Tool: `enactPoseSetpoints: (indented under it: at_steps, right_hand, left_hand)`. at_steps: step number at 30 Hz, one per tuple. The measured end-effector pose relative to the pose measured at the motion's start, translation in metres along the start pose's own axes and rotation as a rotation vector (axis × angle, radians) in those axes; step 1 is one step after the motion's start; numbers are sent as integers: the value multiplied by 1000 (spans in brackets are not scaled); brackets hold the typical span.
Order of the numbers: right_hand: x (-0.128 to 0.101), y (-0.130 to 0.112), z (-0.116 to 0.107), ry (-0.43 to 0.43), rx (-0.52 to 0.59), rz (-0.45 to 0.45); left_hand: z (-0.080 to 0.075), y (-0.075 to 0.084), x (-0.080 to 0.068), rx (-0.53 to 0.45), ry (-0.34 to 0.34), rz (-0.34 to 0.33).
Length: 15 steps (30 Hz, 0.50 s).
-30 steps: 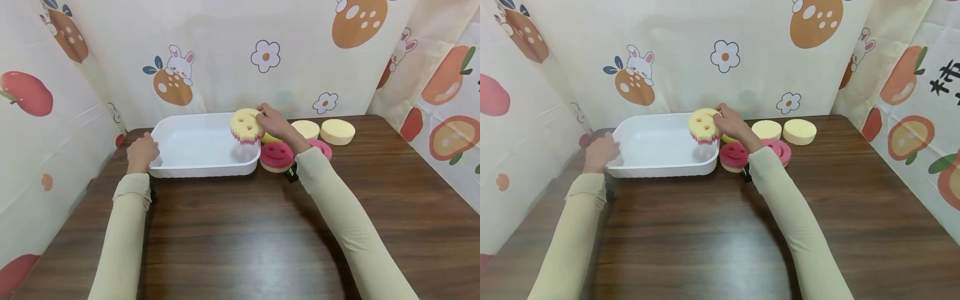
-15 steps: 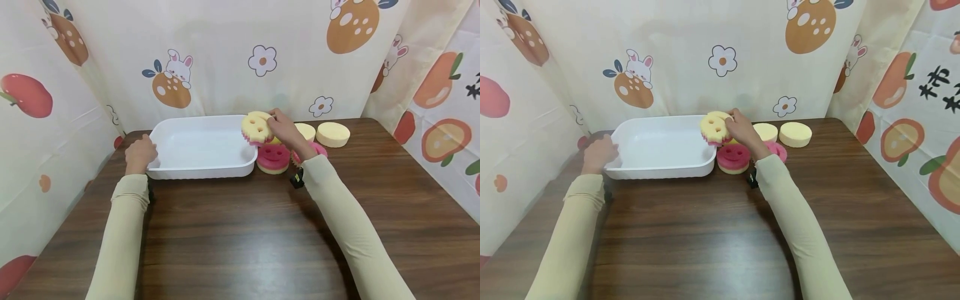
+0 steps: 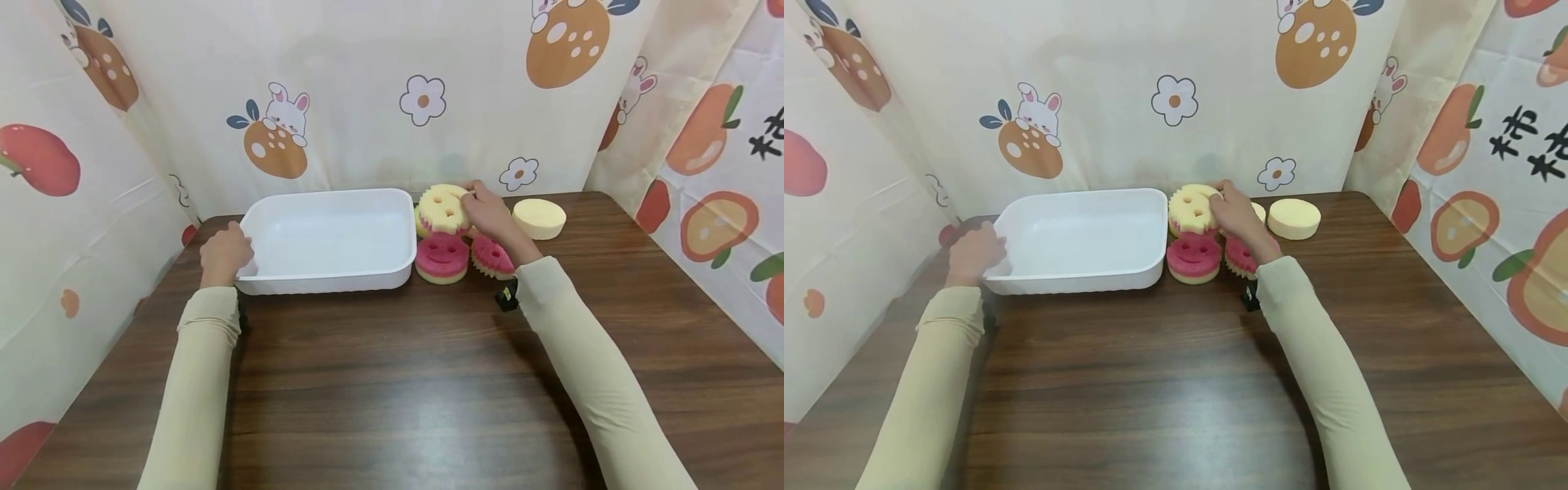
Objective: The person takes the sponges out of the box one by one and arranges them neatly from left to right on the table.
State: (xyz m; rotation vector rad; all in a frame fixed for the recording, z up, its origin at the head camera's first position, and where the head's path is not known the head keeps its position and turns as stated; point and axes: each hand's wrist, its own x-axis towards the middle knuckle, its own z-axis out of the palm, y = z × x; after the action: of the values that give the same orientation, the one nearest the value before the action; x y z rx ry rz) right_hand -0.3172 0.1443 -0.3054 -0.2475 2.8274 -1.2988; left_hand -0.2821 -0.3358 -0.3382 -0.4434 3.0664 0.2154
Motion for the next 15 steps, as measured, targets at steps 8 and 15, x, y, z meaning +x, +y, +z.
enactPoseSetpoints:
  at_steps: [8,15]
  right_hand:
    - [-10,14,-21,4,-25,23]
    - [-18,22,-37,-4,-49,35]
  left_hand:
    - [-2,5,1,-5,-3,-11]
    - [-1,0,-1,10,-12,-4]
